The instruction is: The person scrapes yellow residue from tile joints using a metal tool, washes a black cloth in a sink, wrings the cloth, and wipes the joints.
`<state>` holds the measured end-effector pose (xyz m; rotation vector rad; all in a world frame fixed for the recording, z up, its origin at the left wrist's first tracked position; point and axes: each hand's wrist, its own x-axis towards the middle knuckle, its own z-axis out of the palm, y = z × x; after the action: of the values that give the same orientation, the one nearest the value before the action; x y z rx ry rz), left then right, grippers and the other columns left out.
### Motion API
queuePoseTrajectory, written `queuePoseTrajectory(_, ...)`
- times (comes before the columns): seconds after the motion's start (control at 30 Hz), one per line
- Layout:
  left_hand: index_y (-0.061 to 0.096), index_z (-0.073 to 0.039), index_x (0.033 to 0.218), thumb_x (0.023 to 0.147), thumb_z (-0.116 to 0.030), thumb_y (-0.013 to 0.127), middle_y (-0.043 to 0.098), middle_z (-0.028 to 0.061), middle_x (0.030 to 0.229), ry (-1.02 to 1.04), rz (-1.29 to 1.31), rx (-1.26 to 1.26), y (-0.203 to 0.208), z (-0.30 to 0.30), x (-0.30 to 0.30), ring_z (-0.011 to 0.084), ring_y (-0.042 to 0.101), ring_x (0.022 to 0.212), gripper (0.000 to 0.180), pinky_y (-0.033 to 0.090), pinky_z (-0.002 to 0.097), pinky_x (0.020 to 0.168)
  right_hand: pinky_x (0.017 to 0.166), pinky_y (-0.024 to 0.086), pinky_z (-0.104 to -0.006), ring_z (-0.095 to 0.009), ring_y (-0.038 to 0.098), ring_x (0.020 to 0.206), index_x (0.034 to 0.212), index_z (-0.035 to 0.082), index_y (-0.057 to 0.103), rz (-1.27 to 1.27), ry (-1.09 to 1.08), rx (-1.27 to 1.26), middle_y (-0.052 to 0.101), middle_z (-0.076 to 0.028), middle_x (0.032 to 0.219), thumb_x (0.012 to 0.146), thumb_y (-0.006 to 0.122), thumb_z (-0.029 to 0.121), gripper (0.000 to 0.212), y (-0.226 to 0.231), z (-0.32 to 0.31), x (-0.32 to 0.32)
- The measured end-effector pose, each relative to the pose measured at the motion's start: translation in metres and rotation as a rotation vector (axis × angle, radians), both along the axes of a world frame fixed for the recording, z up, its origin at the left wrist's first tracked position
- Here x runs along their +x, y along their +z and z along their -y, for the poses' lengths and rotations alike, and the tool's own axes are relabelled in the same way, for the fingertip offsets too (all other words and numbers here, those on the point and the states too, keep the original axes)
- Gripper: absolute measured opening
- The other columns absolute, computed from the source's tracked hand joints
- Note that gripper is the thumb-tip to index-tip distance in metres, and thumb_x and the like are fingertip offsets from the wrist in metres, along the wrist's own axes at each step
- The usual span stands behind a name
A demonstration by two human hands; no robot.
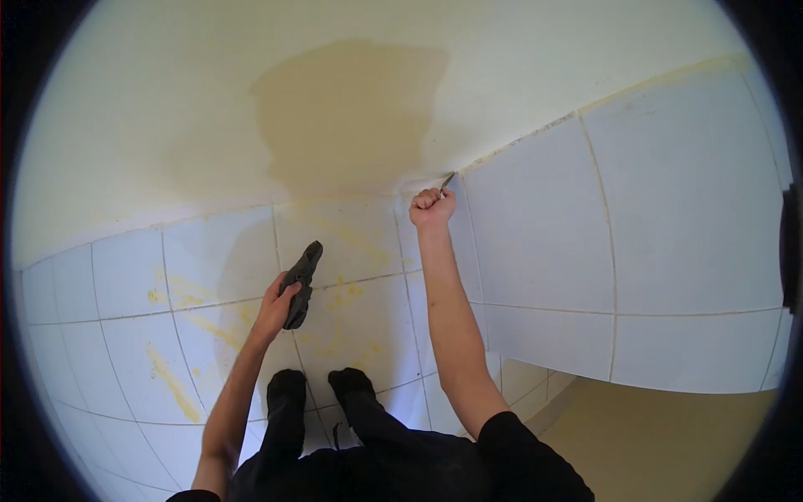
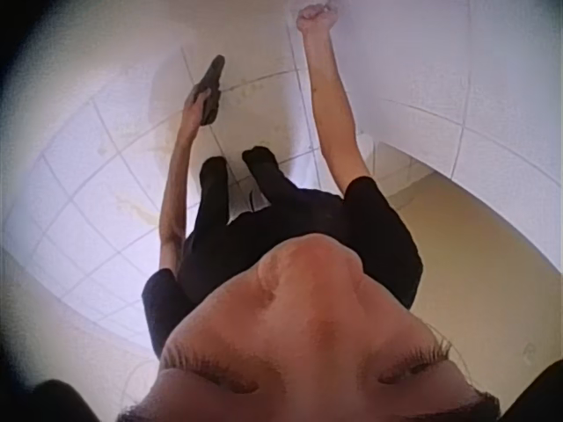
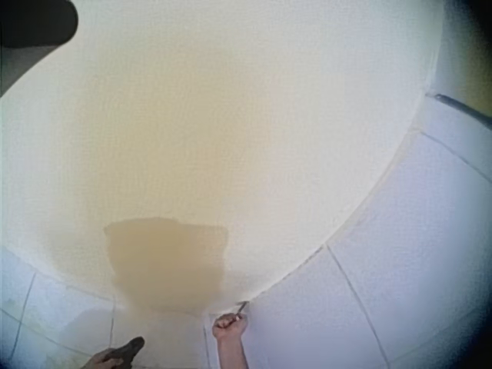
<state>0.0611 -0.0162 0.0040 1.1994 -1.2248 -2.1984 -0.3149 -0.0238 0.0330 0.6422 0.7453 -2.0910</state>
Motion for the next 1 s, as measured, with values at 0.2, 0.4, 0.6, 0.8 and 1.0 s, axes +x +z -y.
queuePoseTrajectory(0.2, 0.055, -0.001, 0.114, 0.093, -0.017, 0.054, 0.059, 0.0024, 0.088, 0.021, -0.041, 0.002, 0.005, 0.000, 0.004, 0.0094, 0.053, 0.077, 0.026, 0.044, 0.0244, 0.070, 0.035, 0.013, -0.0236, -0.008, 0.014, 0.038, 0.058, 0.017, 0.029, 0.148, 0.144, -0.232, 0.021, 0.006, 0.048, 0.090, 0.043, 0.031, 0.038, -0.002, -0.035, -0.027)
queuePoseTrajectory(0.4, 0.055, -0.001, 0.114, 0.094, -0.017, 0.054, 0.059, 0.0018, 0.088, 0.036, -0.027, 0.009, -0.001, -0.001, 0.004, 0.0088, 0.052, 0.076, 0.025, 0.044, 0.0244, 0.069, 0.035, 0.013, -0.0231, -0.008, 0.014, 0.037, 0.058, 0.017, 0.030, 0.137, 0.149, -0.332, 0.021, 0.006, 0.048, 0.093, 0.042, 0.029, 0.039, 0.014, -0.045, -0.011)
queuePoseTrajectory(0.6, 0.055, -0.002, 0.115, 0.094, -0.017, 0.053, 0.059, 0.0019, 0.089, -0.038, -0.027, 0.018, 0.004, -0.001, -0.009, 0.0090, 0.052, 0.077, 0.026, 0.044, 0.0246, 0.070, 0.035, 0.011, -0.0229, -0.008, 0.013, 0.038, 0.059, 0.018, 0.028, 0.004, 0.161, -0.203, 0.019, 0.007, 0.049, 0.095, 0.041, 0.031, 0.041, 0.018, -0.036, -0.024)
queuePoseTrajectory(0.8, 0.055, -0.002, 0.113, 0.094, -0.017, 0.053, 0.059, 0.0021, 0.088, 0.034, 0.011, -0.016, 0.005, -0.001, -0.005, 0.0092, 0.052, 0.077, 0.025, 0.044, 0.0245, 0.070, 0.034, 0.011, -0.0232, -0.008, 0.013, 0.038, 0.059, 0.017, 0.027, 0.075, 0.092, -0.217, 0.021, 0.006, 0.050, 0.095, 0.041, 0.030, 0.041, 0.027, -0.031, -0.018)
queuePoseTrajectory(1.0, 0.055, -0.002, 0.112, 0.093, -0.017, 0.054, 0.058, 0.0022, 0.088, 0.062, 0.011, 0.018, -0.015, 0.005, 0.007, 0.0096, 0.052, 0.078, 0.024, 0.043, 0.0249, 0.071, 0.033, 0.011, -0.0223, -0.008, 0.013, 0.038, 0.059, 0.017, 0.027, 0.120, 0.107, -0.253, 0.018, 0.007, 0.050, 0.096, 0.040, 0.031, 0.041, 0.030, -0.033, -0.005)
